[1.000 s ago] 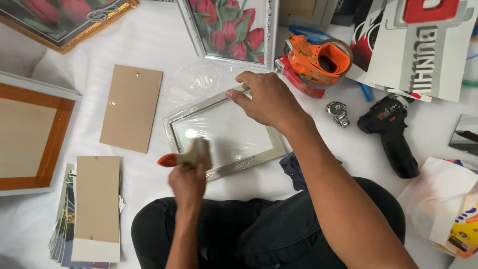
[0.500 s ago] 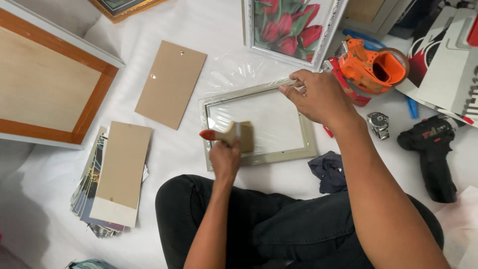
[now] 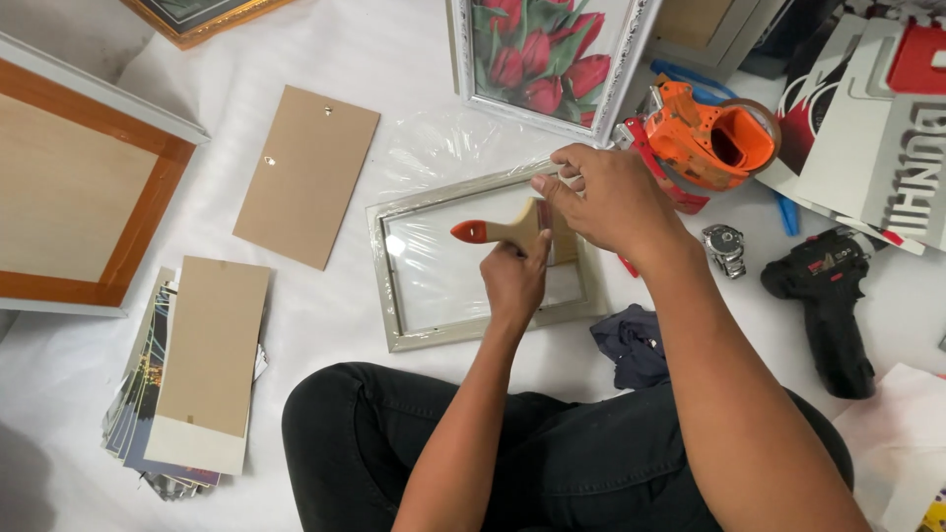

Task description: Framing a picture by opening the frame, cleaning the glass, and inserting the artwork.

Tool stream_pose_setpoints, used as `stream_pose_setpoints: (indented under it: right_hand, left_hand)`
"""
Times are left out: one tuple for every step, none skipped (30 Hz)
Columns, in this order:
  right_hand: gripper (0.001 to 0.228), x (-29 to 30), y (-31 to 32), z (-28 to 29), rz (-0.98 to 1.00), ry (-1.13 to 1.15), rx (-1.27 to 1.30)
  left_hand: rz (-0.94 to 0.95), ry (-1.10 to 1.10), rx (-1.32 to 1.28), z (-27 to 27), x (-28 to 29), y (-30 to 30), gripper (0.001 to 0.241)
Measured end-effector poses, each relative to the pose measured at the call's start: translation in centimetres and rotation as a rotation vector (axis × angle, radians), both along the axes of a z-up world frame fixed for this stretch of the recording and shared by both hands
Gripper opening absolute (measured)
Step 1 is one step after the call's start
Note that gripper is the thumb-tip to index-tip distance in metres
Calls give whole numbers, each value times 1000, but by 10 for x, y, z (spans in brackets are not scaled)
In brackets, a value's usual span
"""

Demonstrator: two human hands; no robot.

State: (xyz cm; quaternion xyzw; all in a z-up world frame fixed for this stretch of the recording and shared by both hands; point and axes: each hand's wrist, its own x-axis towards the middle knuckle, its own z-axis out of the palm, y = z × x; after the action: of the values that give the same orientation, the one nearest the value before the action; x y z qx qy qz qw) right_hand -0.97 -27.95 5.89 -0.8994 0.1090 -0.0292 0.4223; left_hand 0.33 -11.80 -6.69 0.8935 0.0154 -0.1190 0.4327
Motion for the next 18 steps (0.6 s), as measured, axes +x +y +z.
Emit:
stream_pose_setpoints:
  right_hand:
    - [50,0,-1,0,2,4,1]
    - [50,1,-1,0,4,3,0]
    - [50,1,-1,1,5,2,-1]
    - [50,1,0,0,7,-1,1]
    - [49,0,1,-1,12,-6,3]
    - [49,-1,2,-1,15,-10,5]
    - [49,-1,3,0,16,-14,6]
    - [49,-1,4,1,9,-6,13]
    - [49,-2,4,2,1,3,19]
    - [49,-2,4,3,-1,-1,20]
    - [51,-3,3,4,1,-1,23]
    - [52,-4,3,5,3,3,25]
    - [52,-3,3,7,0,1,25]
    - [52,-4,2,9,0,-15,31]
    - [52,-4,2,10,-1,-31,36]
    - [52,-4,2,10,-2,-28,34]
    - [52,-4,2,10,-1,-43,47]
    - [52,-4,1,10,-2,-59,59]
  left_hand:
    - [2,4,1,-2,3,5,52]
    - [11,-5,18,-3,6,11,50]
    - [19,-13,36,-4,9,17,47]
    - [22,-16,38,-20,18,38,47]
    - [62,-19,102,-36,27,59,47]
    - [102,-22,166,-52,36,80,46]
    - [104,-25,167,-43,41,99,46]
    - [151,-77,238,-34,46,118,42]
    - [198,-128,310,-25,51,137,38]
    - [197,-132,310,-2,48,137,38]
    - [190,-241,381,21,44,136,32]
    - [180,-347,450,44,40,135,26]
    - [178,-349,450,35,42,131,26]
    - [177,-322,348,25,42,128,31]
    - [177,-294,247,15,42,124,37]
    - [176,-291,245,7,41,103,37]
    - [122,-208,170,0,40,83,41]
    - [67,-125,93,-7,40,61,45]
